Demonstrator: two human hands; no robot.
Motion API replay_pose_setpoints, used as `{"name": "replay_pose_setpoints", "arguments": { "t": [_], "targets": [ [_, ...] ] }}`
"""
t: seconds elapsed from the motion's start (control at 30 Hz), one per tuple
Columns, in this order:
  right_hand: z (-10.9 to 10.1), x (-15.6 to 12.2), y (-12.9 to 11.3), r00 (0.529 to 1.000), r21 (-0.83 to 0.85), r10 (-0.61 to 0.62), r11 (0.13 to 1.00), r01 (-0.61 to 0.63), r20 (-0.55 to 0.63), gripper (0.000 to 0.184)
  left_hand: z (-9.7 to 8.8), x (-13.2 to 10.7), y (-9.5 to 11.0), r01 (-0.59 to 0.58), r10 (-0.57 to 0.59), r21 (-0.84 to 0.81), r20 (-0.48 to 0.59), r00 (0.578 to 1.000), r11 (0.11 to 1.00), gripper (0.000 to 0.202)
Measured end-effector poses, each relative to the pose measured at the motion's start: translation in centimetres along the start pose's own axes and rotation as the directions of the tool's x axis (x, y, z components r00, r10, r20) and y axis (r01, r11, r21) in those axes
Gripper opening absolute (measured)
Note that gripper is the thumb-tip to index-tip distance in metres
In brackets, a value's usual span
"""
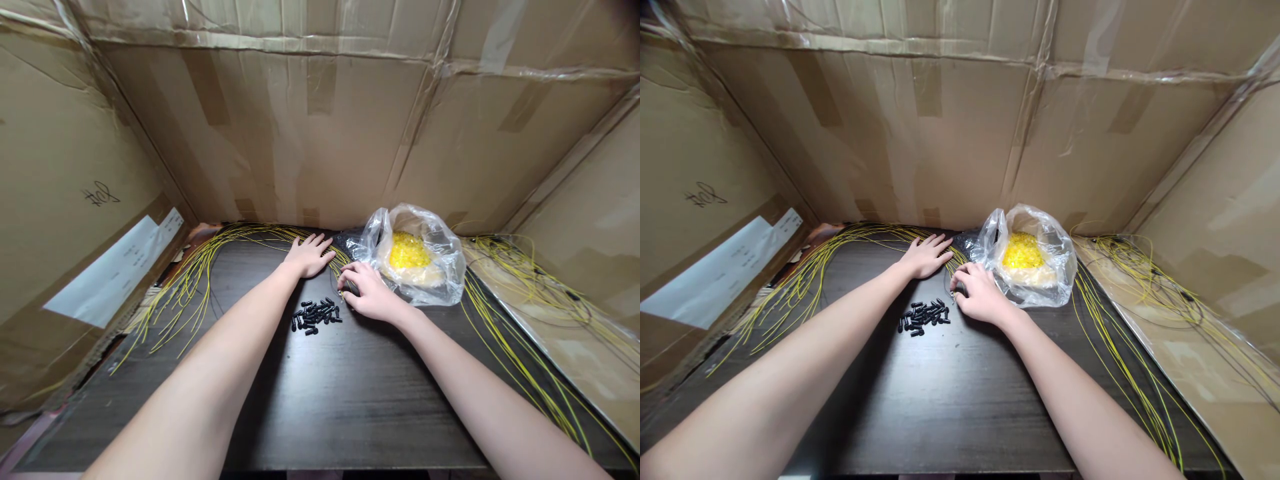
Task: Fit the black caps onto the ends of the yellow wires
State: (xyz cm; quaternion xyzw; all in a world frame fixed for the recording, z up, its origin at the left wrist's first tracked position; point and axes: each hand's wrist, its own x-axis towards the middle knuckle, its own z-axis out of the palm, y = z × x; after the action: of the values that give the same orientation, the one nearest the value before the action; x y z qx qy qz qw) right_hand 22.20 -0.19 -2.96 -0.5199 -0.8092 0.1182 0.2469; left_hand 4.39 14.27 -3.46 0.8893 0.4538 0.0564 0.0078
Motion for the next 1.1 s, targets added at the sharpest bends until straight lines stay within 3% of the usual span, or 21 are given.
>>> {"name": "replay_pose_setpoints", "arguments": {
  "t": [0.33,0.67,0.93,1.1],
  "targets": [
    [-0.66,0.13,0.04,0.998,-0.015,-0.031,0.999,0.031,-0.053,0.022,0.05,-0.05,0.07,0.011,-0.011,0.001,-0.006,1.000,1.000,0.066],
    [-0.51,-0.10,0.39,0.988,-0.033,-0.154,0.988,0.154,0.013,0.027,0.22,0.00,-0.05,-0.001,0.001,0.000,-0.017,1.000,1.000,0.066],
    [-0.98,0.16,-0.08,0.974,-0.076,-0.224,0.971,0.225,0.027,0.014,0.06,-0.07,0.01,0.002,-0.002,0.001,-0.014,1.000,1.000,0.067],
    [-0.81,0.34,0.22,0.979,-0.055,-0.205,0.977,0.204,-0.004,0.010,0.09,-0.04,0.00,-0.001,0.001,0.004,-0.015,1.000,1.000,0.067]
  ]
}}
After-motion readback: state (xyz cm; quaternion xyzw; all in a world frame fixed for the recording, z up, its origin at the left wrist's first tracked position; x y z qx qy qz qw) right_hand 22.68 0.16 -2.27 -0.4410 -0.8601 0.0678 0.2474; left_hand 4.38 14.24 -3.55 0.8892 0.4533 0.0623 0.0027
